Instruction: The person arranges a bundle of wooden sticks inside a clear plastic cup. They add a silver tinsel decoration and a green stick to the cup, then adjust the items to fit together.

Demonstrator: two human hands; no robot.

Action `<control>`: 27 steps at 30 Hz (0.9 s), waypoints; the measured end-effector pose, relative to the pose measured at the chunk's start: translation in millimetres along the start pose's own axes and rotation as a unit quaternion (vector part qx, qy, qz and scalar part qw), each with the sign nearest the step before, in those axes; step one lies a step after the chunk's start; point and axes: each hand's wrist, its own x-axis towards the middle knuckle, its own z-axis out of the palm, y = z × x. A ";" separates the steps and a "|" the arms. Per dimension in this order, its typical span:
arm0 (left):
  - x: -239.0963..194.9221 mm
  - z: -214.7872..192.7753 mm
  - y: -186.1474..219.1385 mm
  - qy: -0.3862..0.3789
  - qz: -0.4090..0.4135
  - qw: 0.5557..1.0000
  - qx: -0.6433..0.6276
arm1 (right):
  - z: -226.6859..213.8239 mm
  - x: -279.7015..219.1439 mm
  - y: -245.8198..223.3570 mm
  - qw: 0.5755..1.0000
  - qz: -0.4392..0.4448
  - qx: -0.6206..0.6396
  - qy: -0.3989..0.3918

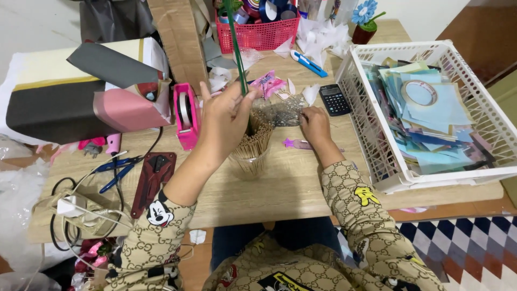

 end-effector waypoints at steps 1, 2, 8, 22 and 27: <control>-3.6 2.9 -6.5 -0.001 0.001 1.000 -0.001 | -4.5 1.4 -4.3 1.000 0.002 0.000 0.001; -7.2 5.7 -13.3 -0.003 0.011 1.000 0.019 | -8.9 2.9 -8.6 1.000 0.001 0.001 -0.001; -8.6 -6.6 14.6 -0.026 0.014 0.999 -0.021 | -2.8 1.2 -3.6 1.000 -0.002 -0.027 -0.007; -1.3 -8.7 26.5 -0.154 -0.037 0.970 0.183 | -19.6 2.0 -13.9 0.986 0.086 0.135 0.053; -40.6 -8.9 11.3 -0.048 -0.047 0.973 0.220 | -42.9 11.2 -27.7 0.799 0.267 0.533 0.080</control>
